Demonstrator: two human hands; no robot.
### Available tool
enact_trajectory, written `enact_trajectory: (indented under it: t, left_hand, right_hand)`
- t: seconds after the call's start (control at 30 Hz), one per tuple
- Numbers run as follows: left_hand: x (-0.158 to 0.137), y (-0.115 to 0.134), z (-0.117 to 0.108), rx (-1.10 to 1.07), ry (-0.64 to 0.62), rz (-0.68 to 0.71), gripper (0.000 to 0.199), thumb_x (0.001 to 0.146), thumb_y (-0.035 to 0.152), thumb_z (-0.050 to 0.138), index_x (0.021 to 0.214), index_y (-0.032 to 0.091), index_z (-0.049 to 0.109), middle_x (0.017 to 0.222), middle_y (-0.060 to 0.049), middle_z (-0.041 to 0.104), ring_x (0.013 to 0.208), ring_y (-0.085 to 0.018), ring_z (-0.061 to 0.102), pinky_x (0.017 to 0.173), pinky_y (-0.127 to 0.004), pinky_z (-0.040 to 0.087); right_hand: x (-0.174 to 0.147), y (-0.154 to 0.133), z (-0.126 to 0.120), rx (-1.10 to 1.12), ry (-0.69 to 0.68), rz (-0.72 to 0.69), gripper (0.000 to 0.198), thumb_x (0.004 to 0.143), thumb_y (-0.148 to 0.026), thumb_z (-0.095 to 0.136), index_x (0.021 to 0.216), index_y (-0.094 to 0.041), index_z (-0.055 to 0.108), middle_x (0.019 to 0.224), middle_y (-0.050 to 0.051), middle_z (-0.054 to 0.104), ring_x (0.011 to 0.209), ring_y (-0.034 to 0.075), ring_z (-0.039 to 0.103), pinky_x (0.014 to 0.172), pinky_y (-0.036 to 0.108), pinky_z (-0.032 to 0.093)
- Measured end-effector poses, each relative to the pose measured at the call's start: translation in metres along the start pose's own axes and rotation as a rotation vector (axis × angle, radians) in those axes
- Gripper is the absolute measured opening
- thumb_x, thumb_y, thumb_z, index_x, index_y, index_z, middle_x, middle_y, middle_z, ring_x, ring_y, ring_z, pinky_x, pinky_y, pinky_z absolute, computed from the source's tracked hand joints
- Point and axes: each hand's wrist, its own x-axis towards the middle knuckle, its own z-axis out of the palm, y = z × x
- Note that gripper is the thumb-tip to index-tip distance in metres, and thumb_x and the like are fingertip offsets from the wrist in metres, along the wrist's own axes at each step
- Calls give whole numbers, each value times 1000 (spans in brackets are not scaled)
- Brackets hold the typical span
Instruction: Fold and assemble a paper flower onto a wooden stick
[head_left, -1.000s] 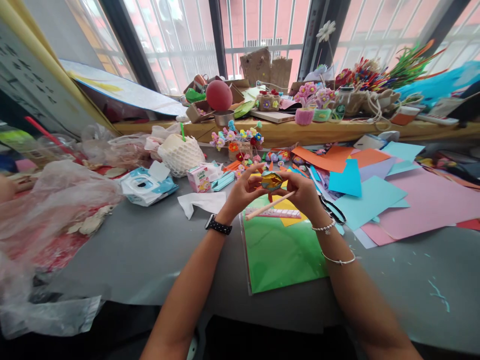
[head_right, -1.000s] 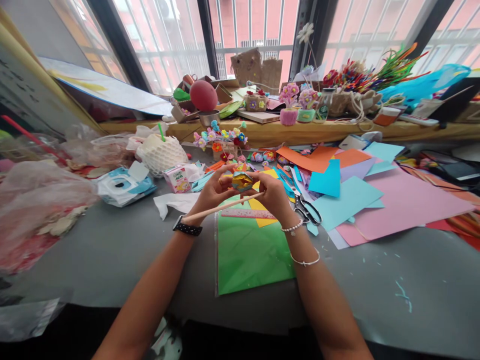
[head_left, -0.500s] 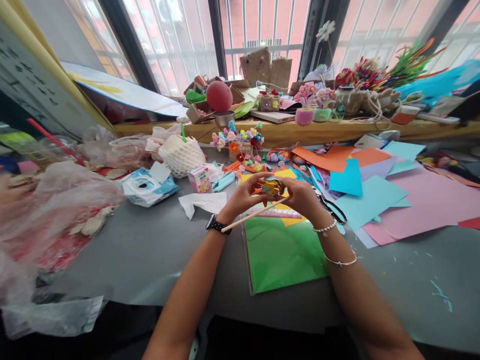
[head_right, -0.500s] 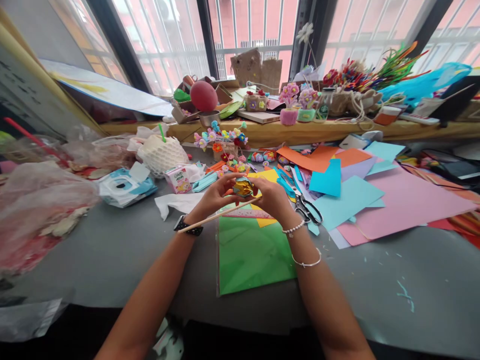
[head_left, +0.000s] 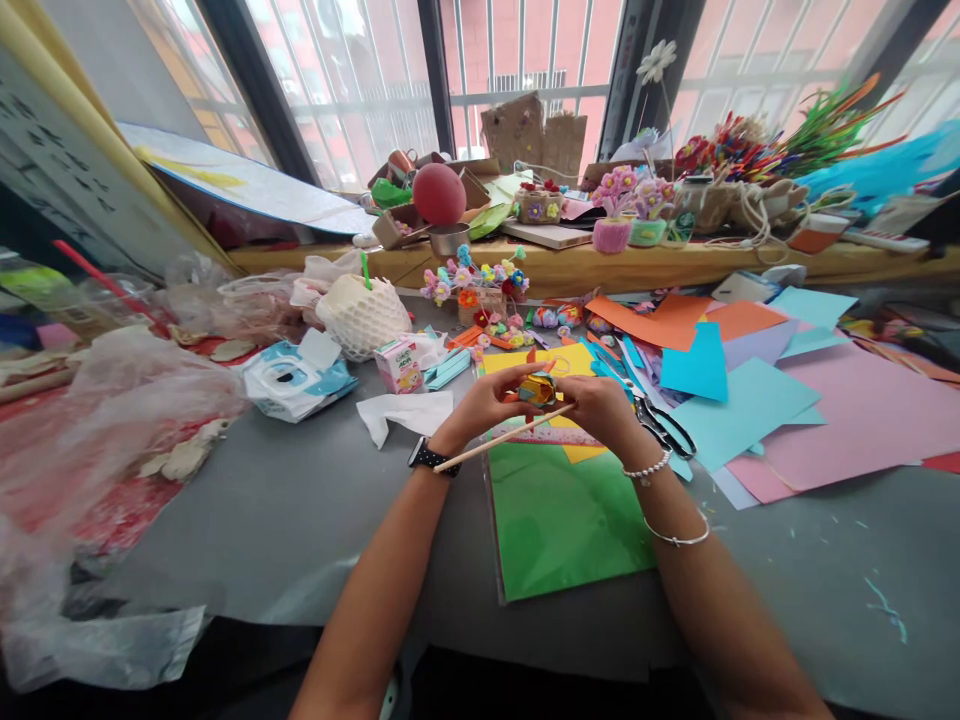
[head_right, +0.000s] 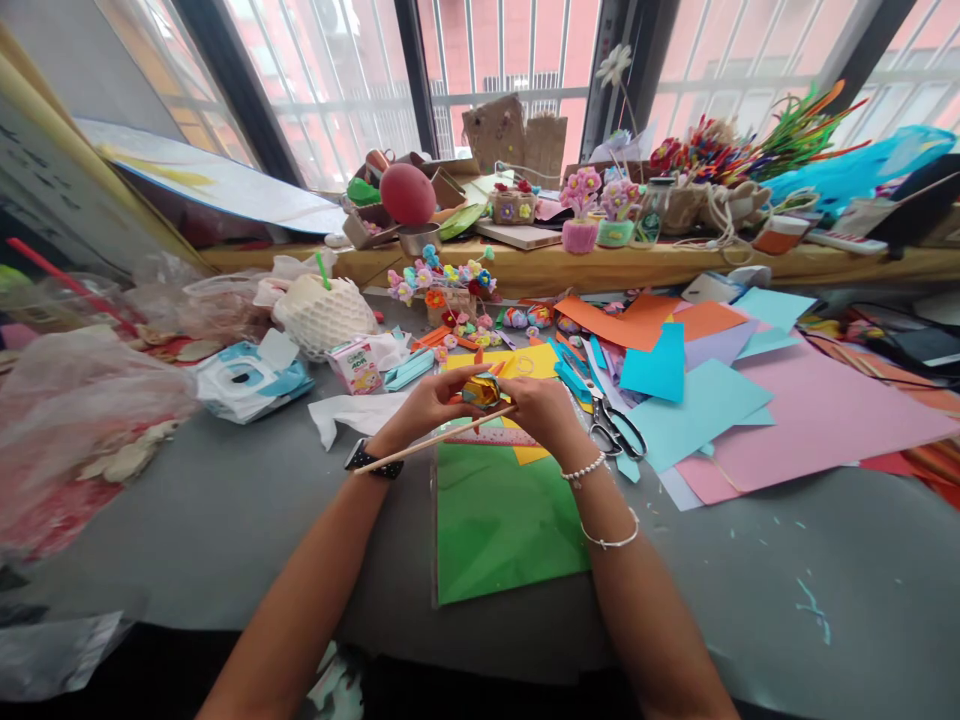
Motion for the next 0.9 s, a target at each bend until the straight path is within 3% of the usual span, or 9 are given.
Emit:
enact_trajectory:
  t: [0.17,0.27,0.5,0.67,0.9]
  left_hand:
    - [-2,0,-3,-9,-9,-29,63,63,18,67,122,23,45,114,-9,56,98,-19,57,82,-29,48]
    - [-3,-2,-5,8,26,-48,62,63,18,67,122,22,46,113,-9,57,95,-19,59,81,-29,48]
    - [-2,-3,-4,-36,22,-105,52,64,16,65,114,18,53,111,-9,60,91,-17,60,83,-32,48]
    - [-2,-5,-2,-23,47,-114,55,57,13,69,110,17,57,109,-7,61,95,-20,59,85,-32,48]
    - [-1,-11,-2,6,59,-83,53,55,21,71,106,17,60,102,-6,65,91,-20,61,83,-34,49]
  right_hand:
    - [2,-5,0,70,17,39,32,77,-44,52,90,-17,63,67,5,67,55,14,57,49,23,30]
    - [2,-8,-3,110,17,40,38,74,-46,56,98,-17,61,80,7,69,63,15,60,51,23,34]
    - [1,-10,-8,-5,-2,42,45,72,-56,51,90,-16,60,83,8,67,68,19,61,49,24,31]
    - [1,-7,-5,-79,-52,-19,32,78,-46,50,80,-16,60,75,7,67,62,16,60,48,24,28]
    - [1,-5,-4,-95,-86,-15,27,79,-40,51,83,-15,62,77,8,67,61,17,60,48,25,29]
